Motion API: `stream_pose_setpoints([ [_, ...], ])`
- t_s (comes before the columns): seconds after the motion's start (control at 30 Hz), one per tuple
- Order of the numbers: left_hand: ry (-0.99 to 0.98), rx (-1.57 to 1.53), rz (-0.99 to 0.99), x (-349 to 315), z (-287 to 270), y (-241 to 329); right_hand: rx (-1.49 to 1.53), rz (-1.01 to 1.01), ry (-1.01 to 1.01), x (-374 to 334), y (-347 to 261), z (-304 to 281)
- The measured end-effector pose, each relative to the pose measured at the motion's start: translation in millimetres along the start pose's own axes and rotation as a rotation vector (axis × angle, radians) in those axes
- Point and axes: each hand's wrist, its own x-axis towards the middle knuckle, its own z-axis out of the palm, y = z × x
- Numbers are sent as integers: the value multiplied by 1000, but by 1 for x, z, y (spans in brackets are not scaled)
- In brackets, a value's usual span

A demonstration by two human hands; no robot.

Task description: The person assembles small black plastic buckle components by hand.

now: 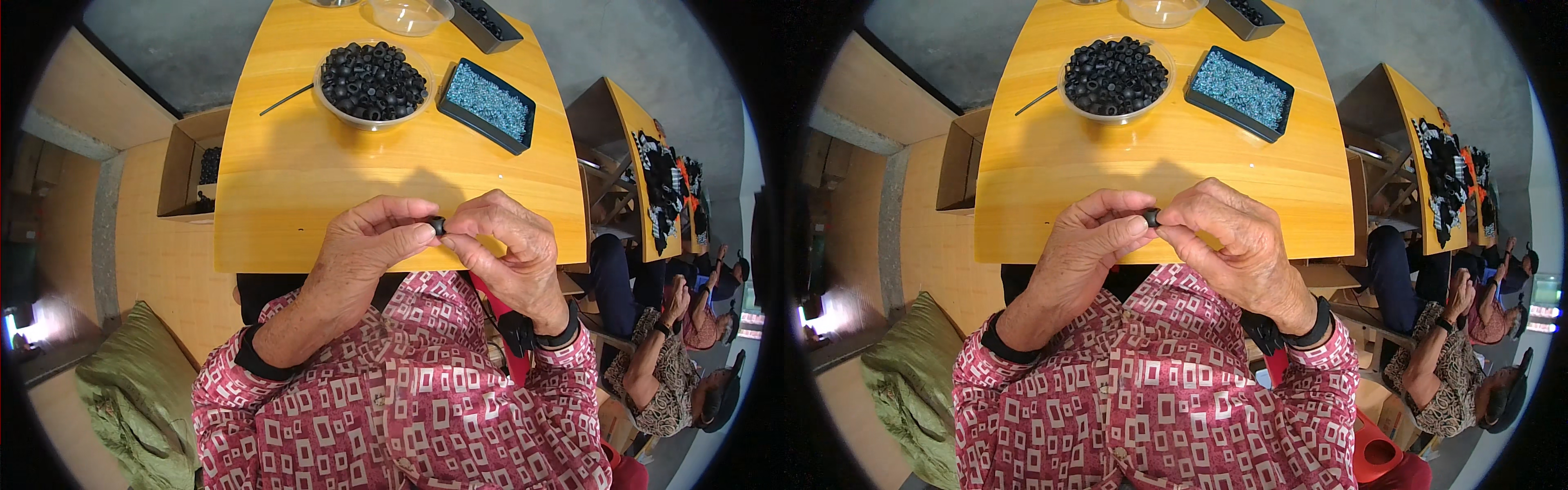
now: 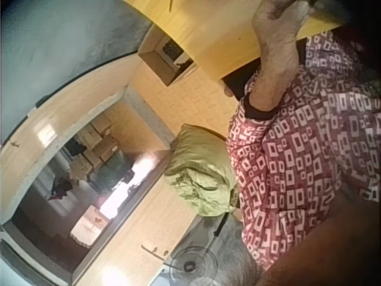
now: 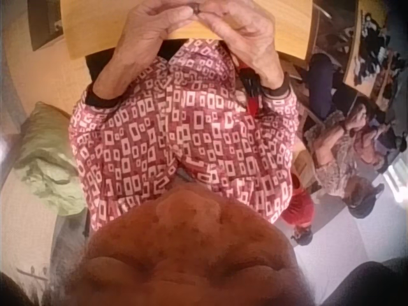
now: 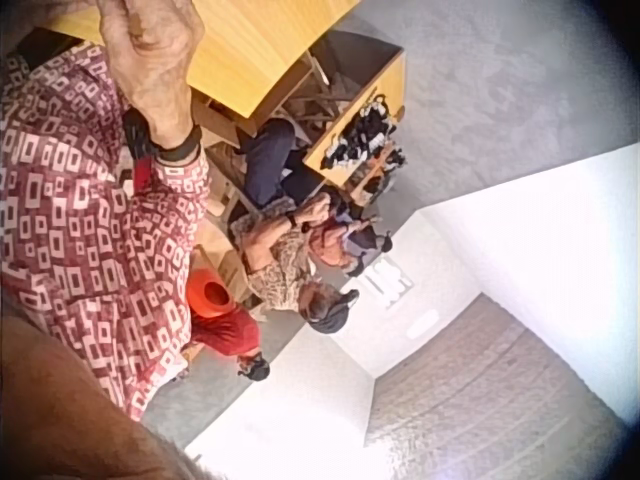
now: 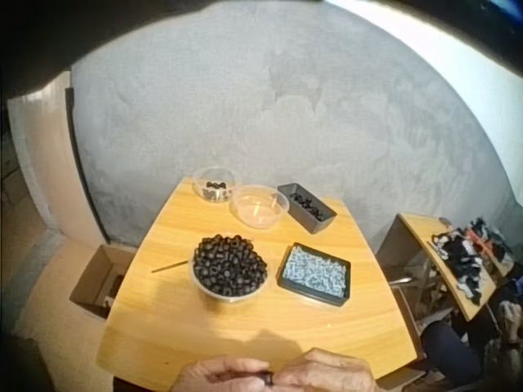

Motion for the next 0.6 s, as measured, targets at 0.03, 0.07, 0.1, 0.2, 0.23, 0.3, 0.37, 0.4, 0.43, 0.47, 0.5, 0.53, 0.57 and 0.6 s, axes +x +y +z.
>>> stream_pose_setpoints([
  [0.03,7,-22,2,0,0,0,5,9,1,0,1,0],
  [0.07,7,-23,2,0,0,1,5,9,1,1,2,0],
  [0.1,7,16,-11,-1,1,3,19,6,0,1,3,0],
  [0.2,4,79,-23,0,0,5,52,32,-13,3,7,-1],
  [0.23,1,104,-21,0,-1,5,74,59,-27,3,8,-2],
  [0.3,-16,96,11,3,-4,-1,84,68,-41,4,10,-3],
  [0.37,-34,90,42,5,-6,-2,94,76,-55,4,12,-5],
  [0.4,-43,66,10,5,-7,-1,107,66,-46,3,13,-5],
  [0.43,-53,41,-22,5,-7,-1,119,56,-37,2,14,-4],
  [0.47,-53,41,-22,5,-8,-1,120,55,-37,1,13,-3],
  [0.5,-47,-17,-56,5,-8,0,49,7,-11,0,12,-1],
  [0.53,-42,-74,-90,5,-8,0,-23,-41,15,-1,11,0],
  [0.57,-42,-74,-90,5,-8,0,-22,-42,15,-1,11,2],
  [0.6,-33,-77,-97,5,-9,-1,-124,-144,16,-1,12,3],
])
